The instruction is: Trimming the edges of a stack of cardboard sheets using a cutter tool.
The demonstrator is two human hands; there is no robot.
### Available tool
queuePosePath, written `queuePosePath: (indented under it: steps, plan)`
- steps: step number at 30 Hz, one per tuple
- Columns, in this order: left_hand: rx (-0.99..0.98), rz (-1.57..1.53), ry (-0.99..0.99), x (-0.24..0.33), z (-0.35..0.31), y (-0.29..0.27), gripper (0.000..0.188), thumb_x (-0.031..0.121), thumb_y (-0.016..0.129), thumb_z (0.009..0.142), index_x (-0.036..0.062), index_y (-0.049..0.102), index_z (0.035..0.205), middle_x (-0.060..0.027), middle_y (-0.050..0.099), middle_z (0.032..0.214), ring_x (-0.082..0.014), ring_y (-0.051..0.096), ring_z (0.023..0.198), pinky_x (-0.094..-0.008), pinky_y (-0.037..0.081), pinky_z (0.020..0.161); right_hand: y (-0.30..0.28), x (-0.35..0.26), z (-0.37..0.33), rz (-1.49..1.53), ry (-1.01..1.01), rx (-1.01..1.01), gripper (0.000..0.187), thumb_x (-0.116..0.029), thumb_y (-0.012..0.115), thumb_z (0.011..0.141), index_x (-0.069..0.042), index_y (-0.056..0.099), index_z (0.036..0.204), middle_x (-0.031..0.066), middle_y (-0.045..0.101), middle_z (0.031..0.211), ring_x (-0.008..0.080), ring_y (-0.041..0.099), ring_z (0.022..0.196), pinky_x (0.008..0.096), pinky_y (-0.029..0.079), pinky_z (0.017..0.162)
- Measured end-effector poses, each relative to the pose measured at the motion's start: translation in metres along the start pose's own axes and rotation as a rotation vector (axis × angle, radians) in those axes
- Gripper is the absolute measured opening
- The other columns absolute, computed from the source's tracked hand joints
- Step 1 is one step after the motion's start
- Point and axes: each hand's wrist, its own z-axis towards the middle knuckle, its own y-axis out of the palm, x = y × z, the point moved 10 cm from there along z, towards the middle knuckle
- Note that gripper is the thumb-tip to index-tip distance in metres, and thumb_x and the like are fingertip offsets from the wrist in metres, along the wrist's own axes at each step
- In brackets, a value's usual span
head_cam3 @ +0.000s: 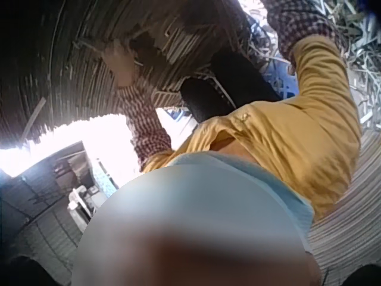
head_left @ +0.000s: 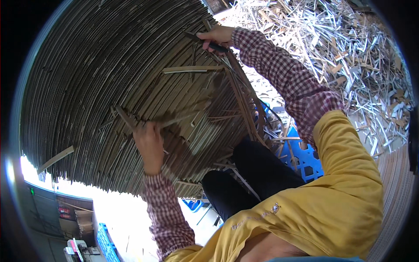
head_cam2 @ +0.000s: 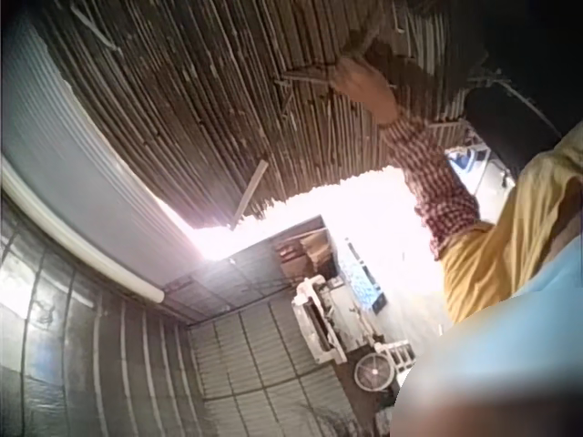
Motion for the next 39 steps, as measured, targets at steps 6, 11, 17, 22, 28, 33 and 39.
queuePosePath:
  steps: [6, 11, 17, 22, 28, 33, 39]
  plan:
    - [-0.479, -0.476, -0.023, 0.104, -0.103, 0.047, 0.044, 0.031, 0.062, 0.074, 0.0065, 0.051, 0.109, -0.0151, 0.054, 0.093, -0.0311, 0.052, 0.084, -0.0416, 0.039, 0.071, 0.025, 0.004, 0.001, 0.18, -0.117, 0.148, 0.046, -0.044, 0.047, 0.085, -0.002, 0.057, 0.069, 0.007, 0.055, 0.06, 0.0133, 0.053, 0.05, 0.0264, 0.046, 0.041]
    - [-0.037, -0.282, -0.023, 0.051, -0.046, -0.014, 0.075, 0.025, 0.072, 0.063, 0.0163, 0.036, 0.128, -0.0138, 0.025, 0.135, -0.035, 0.024, 0.124, -0.0525, 0.024, 0.095, 0.151, 0.086, -0.135, -0.165, -0.148, -0.346, 0.033, -0.033, 0.053, 0.082, -0.002, 0.064, 0.083, 0.0068, 0.062, 0.071, 0.0122, 0.057, 0.063, 0.0261, 0.045, 0.057]
    - [0.008, 0.096, 0.163, 0.018, 0.051, 0.013, 0.064, 0.019, 0.067, 0.071, 0.0225, 0.035, 0.127, -0.0086, 0.021, 0.137, -0.0324, 0.02, 0.126, -0.058, 0.017, 0.099, 0.094, 0.037, -0.129, -0.005, -0.197, -0.606, 0.032, -0.031, 0.054, 0.083, -0.002, 0.065, 0.08, 0.0018, 0.063, 0.072, 0.0067, 0.055, 0.068, 0.0213, 0.042, 0.058]
    - [0.054, 0.19, 0.224, -0.005, 0.079, 0.033, 0.023, 0.017, 0.062, 0.077, 0.0088, 0.052, 0.097, -0.0102, 0.05, 0.102, -0.027, 0.046, 0.102, -0.0522, 0.028, 0.097, 0.005, 0.025, -0.102, -0.019, -0.272, -0.348, 0.04, -0.038, 0.05, 0.083, -0.001, 0.066, 0.083, 0.0071, 0.064, 0.079, 0.0102, 0.054, 0.066, 0.0254, 0.046, 0.056]
    - [-0.068, 0.074, 0.152, 0.024, 0.037, 0.028, 0.013, 0.014, 0.054, 0.082, 0.004, 0.049, 0.075, -0.0118, 0.047, 0.068, -0.0256, 0.049, 0.065, -0.0404, 0.041, 0.068, -0.02, -0.003, -0.048, -0.12, -0.208, -0.018, 0.053, -0.052, 0.047, 0.082, -0.002, 0.066, 0.08, 0.0055, 0.058, 0.065, 0.0093, 0.047, 0.044, 0.0244, 0.04, 0.041]
    - [-0.114, -0.039, 0.105, 0.008, 0.01, -0.03, 0.011, 0.01, 0.056, 0.078, 0.0015, 0.05, 0.075, -0.0134, 0.048, 0.069, -0.029, 0.05, 0.065, -0.0409, 0.039, 0.063, -0.019, -0.007, 0.01, -0.032, -0.137, 0.126, 0.057, -0.054, 0.049, 0.08, 0.001, 0.064, 0.078, 0.008, 0.057, 0.066, 0.0122, 0.051, 0.045, 0.0231, 0.044, 0.042]
    - [-0.258, -0.441, 0.244, 0.086, -0.014, 0.013, 0.013, 0.015, 0.059, 0.076, 0.004, 0.055, 0.082, -0.014, 0.051, 0.074, -0.0312, 0.05, 0.071, -0.0432, 0.036, 0.065, -0.002, -0.002, 0.02, 0.189, -0.121, 0.2, 0.051, -0.046, 0.051, 0.082, 0.0, 0.063, 0.063, 0.0084, 0.056, 0.058, 0.0159, 0.052, 0.051, 0.0296, 0.048, 0.051]
